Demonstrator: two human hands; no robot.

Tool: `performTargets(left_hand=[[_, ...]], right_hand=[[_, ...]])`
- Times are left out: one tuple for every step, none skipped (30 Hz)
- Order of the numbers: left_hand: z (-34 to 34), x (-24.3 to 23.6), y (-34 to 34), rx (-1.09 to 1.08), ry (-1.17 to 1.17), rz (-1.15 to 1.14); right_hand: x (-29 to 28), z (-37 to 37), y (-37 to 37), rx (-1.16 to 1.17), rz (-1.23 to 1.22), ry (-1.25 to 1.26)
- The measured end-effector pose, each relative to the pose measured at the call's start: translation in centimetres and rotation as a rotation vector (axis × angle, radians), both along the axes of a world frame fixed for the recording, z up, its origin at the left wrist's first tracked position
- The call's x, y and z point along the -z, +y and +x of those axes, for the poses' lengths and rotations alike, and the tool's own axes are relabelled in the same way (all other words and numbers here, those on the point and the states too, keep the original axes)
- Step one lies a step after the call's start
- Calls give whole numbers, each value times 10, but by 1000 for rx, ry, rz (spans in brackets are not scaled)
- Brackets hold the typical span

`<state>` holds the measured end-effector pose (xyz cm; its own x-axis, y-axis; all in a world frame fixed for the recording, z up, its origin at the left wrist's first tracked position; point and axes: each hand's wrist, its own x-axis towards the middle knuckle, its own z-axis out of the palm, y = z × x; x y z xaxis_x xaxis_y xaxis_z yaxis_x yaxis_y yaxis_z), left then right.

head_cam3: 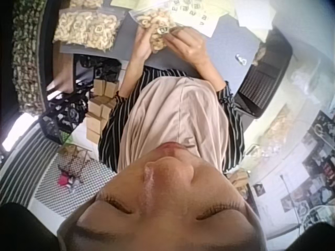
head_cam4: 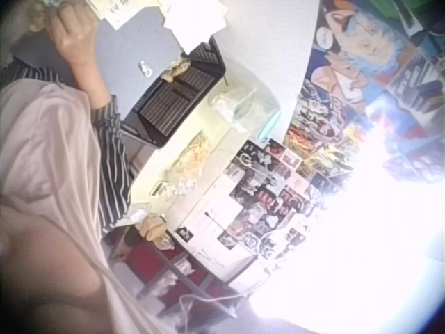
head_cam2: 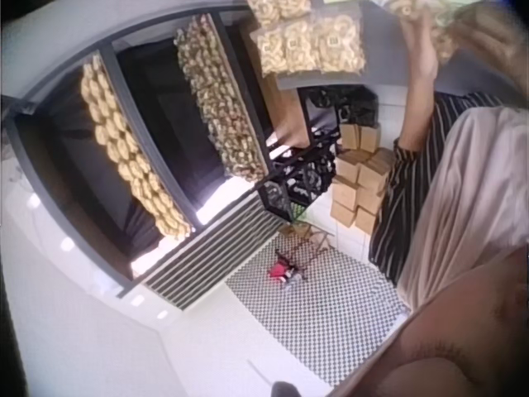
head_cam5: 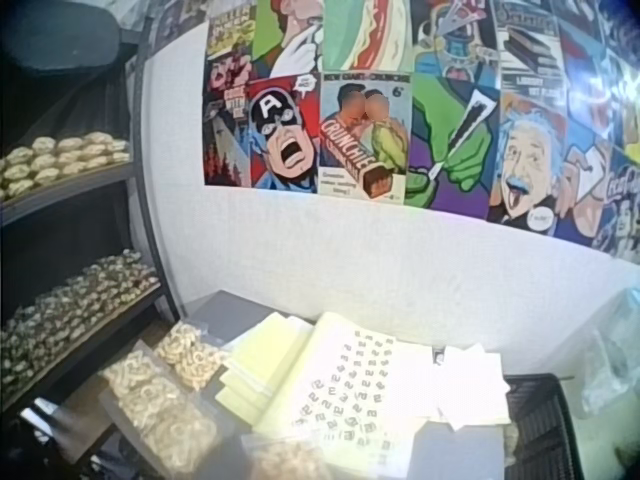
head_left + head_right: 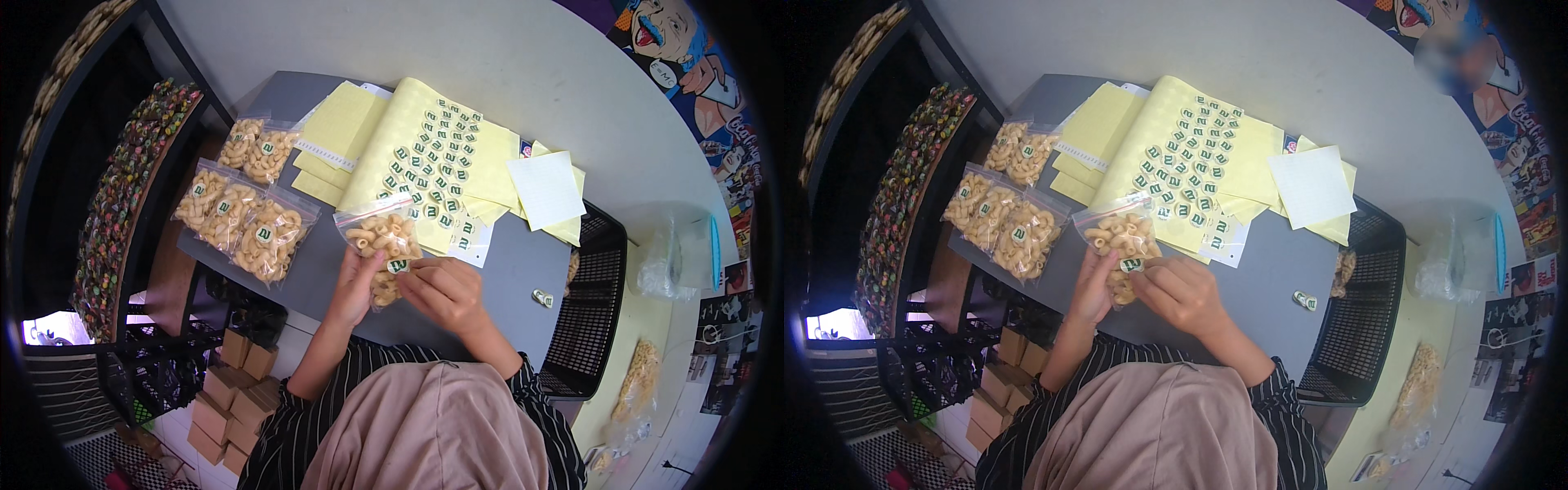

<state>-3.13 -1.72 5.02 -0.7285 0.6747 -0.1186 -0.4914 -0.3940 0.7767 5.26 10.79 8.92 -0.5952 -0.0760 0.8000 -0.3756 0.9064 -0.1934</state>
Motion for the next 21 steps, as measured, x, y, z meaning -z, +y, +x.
performTargets(left_hand=[[0,0,0,0,-3,9],[1,0,1,-1,-3,12],[1,-2,1,-2,-2,15],[2,-3,1,-4,0,17],[2,-3,1,-6,3,16],[3,-2,1,-9,6,14],[3,-1,1,-10,9,14],[3,-1,1,-11,19,10],[3,0,1,-11,30,7],[3,1,1,-12,40,4],[3,0,1,-11,40,1],[3,-1,1,-10,39,-1],[3,-2,1,-9,39,-4],[3,-2,1,-8,39,-3],[4,-3,1,-7,39,-3],[4,-3,1,-6,39,-1],[3,-3,1,-3,42,2],[3,-2,1,0,44,5],[3,-2,1,3,47,9],[3,-1,1,4,45,10],[3,-1,1,6,43,12]], right_hand=[[0,0,-1,6,-3,-4],[0,0,-2,12,-7,-9],[0,0,-2,18,-10,-13],[0,0,-2,19,-11,-12],[0,-1,-2,21,-11,-11],[0,-1,-2,23,-12,-10],[0,-1,-2,28,-13,-13],[0,0,-2,34,-14,-17],[0,0,-2,39,-16,-20],[0,0,-3,40,-15,-23],[0,0,-3,41,-15,-26],[0,0,-3,42,-14,-29],[0,0,-4,40,-16,-32],[0,0,-4,39,-17,-36],[0,0,-4,38,-18,-39],[0,-1,-4,40,-16,-39],[0,-1,-4,41,-13,-40],[0,-2,-4,42,-11,-40],[0,-1,-5,48,-16,-61],[-1,-1,-5,54,-21,-82],[-1,0,-5,61,-27,-103]])
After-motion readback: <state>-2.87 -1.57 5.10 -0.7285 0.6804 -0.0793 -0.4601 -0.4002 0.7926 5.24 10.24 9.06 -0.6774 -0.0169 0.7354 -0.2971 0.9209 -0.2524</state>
